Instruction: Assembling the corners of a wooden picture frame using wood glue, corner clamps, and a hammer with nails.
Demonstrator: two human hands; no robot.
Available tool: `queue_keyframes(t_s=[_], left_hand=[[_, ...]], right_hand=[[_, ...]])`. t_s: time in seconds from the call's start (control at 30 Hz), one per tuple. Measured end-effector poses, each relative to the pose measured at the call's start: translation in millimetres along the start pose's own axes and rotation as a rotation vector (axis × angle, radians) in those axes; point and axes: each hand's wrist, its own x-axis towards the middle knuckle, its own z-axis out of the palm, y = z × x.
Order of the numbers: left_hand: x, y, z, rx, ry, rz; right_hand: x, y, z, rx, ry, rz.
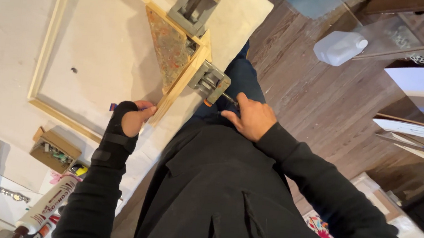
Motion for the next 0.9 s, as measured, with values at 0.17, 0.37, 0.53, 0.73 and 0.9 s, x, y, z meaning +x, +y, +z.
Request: queue_keyframes(t_s=[0.17,0.37,0.53,0.73,0.9], left_hand=[[-10,26,-2,0.107,0.05,-0.006],[-1,10,-4,0.041,0.021,-0.018],[4,6,-6,0.017,0.006,-0.001],[4,1,-4,0.048,0.024,-0.031],[-3,11,-5,0.078,0.031,-0.033]], right_hand=[[15,18,12,-0.153,0.002,0.042],[24,10,-9,-0.008,-0.197,0.037],[58,-15,-47,0.06,0.08,0.06],[116,-73,-52,-0.058,0.329,-0.047],[134,-55,-50,0.033,0.303,-0.109]])
